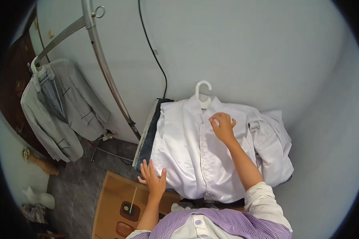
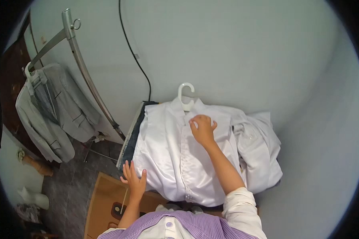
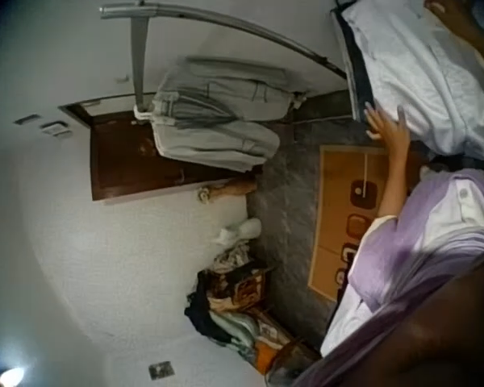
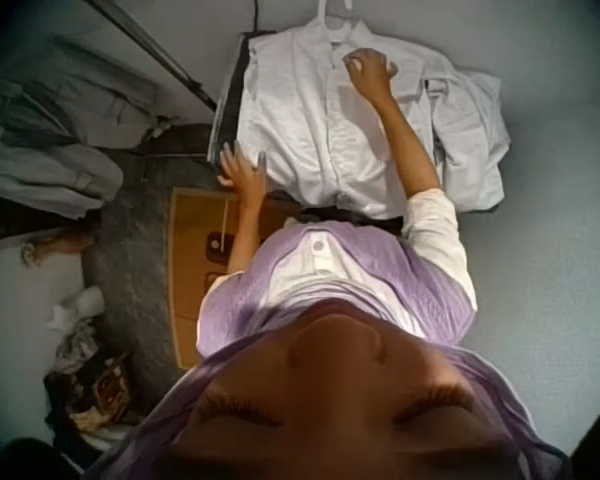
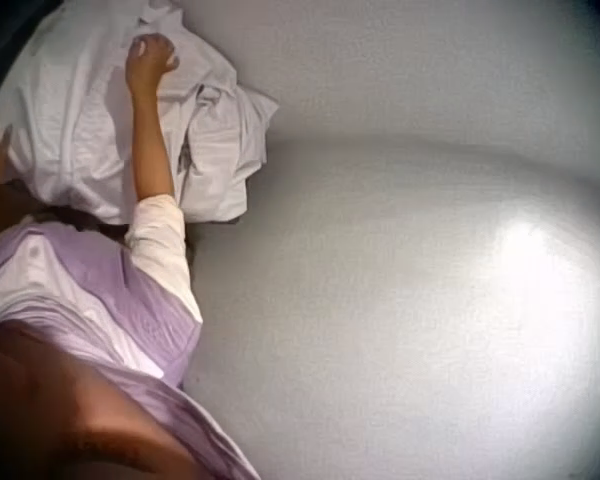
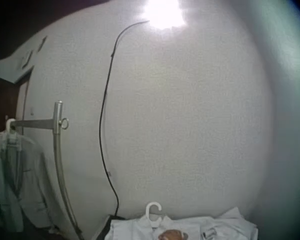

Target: Placing a white dress shirt onto a hanger and buttoning it.

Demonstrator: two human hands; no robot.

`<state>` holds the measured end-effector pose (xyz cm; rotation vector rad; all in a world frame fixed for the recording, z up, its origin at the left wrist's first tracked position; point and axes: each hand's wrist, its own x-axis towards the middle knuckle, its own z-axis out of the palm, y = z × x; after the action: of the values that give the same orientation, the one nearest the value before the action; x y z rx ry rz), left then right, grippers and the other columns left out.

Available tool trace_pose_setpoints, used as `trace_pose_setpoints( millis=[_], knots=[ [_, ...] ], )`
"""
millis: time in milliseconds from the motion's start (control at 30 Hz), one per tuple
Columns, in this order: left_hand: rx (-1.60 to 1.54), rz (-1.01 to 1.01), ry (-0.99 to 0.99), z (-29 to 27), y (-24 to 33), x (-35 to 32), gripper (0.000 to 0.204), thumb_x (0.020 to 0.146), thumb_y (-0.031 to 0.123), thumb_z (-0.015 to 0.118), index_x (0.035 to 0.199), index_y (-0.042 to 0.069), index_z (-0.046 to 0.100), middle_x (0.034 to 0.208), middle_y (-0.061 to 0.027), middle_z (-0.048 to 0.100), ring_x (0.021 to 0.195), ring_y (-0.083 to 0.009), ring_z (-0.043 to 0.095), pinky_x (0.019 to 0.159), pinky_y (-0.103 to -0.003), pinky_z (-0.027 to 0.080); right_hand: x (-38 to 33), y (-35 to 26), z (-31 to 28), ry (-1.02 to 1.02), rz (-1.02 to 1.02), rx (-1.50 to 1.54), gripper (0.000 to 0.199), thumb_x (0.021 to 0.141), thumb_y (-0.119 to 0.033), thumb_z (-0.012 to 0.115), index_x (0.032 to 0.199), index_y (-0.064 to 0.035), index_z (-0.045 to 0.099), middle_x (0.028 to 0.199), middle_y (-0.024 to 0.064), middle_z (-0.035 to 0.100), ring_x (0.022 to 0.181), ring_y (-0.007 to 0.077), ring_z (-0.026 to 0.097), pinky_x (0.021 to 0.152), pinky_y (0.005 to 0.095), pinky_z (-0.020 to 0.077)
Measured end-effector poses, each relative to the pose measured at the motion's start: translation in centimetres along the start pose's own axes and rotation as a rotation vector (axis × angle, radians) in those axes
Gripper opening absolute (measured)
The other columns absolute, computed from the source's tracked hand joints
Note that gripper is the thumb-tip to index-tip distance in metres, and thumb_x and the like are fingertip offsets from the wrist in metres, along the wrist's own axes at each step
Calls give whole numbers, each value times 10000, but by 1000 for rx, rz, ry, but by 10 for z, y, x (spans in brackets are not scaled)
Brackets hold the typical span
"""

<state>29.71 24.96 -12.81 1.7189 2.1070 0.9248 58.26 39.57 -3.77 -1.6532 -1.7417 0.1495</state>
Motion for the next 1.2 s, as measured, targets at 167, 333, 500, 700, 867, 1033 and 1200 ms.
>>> trace_pose_setpoints(
  millis=[167,333,500,700,867,1033,1200],
  knots=[
    [50,-56,13,-6,0,30,571,774,432,674,1179,56,531,1439,-181,292,1358,-336,193,992,-669,33,80,9,48,271,95,-356,422,783,-283,661,1162,-121,569,1295,120,434,1266,316,305,972,639,201],
    [-76,-69,34,-6,-17,36,342,798,363,676,928,48,641,1403,-136,382,1334,-311,247,998,-652,32,88,21,36,25,177,-245,413,710,-305,752,1073,-166,613,1223,95,460,1260,286,308,974,648,180],
    [-175,-89,19,-17,-34,38,309,871,308,585,732,40,649,1352,-86,481,1298,-264,327,1008,-619,12,74,9,-10,100,-100,-235,180,709,-282,743,800,-140,681,1163,44,483,1248,288,319,967,667,137],
    [-283,-82,6,-40,-46,29,357,939,355,481,852,54,654,1342,-22,497,1280,-210,355,1027,-594,15,54,-8,-122,391,-169,-216,150,803,-313,659,809,-164,677,1132,29,493,1209,264,347,960,626,149],
    [-492,4,-48,-42,-93,23,374,953,323,480,1103,11,621,1201,-80,589,1136,-209,491,999,-362,276,23,-30,-204,567,-200,-121,200,841,-337,630,827,-142,676,1130,20,493,1204,248,352,988,548,132],
    [-1377,24,-343,-65,-92,-11,369,957,210,470,1185,-73,534,1188,-132,588,1131,-221,530,1013,-342,347,-20,-61,-254,847,-268,-144,248,852,-330,634,830,-88,684,1149,12,496,1270,262,319,1015,507,127],
    [-614,102,-354,-52,-107,-2,339,922,269,544,1157,34,608,1256,-76,562,1181,-231,489,1007,-332,317,-30,-73,-240,796,-327,-170,216,843,-319,648,793,-110,670,1128,28,487,1265,280,335,1009,531,130]
  ],
)
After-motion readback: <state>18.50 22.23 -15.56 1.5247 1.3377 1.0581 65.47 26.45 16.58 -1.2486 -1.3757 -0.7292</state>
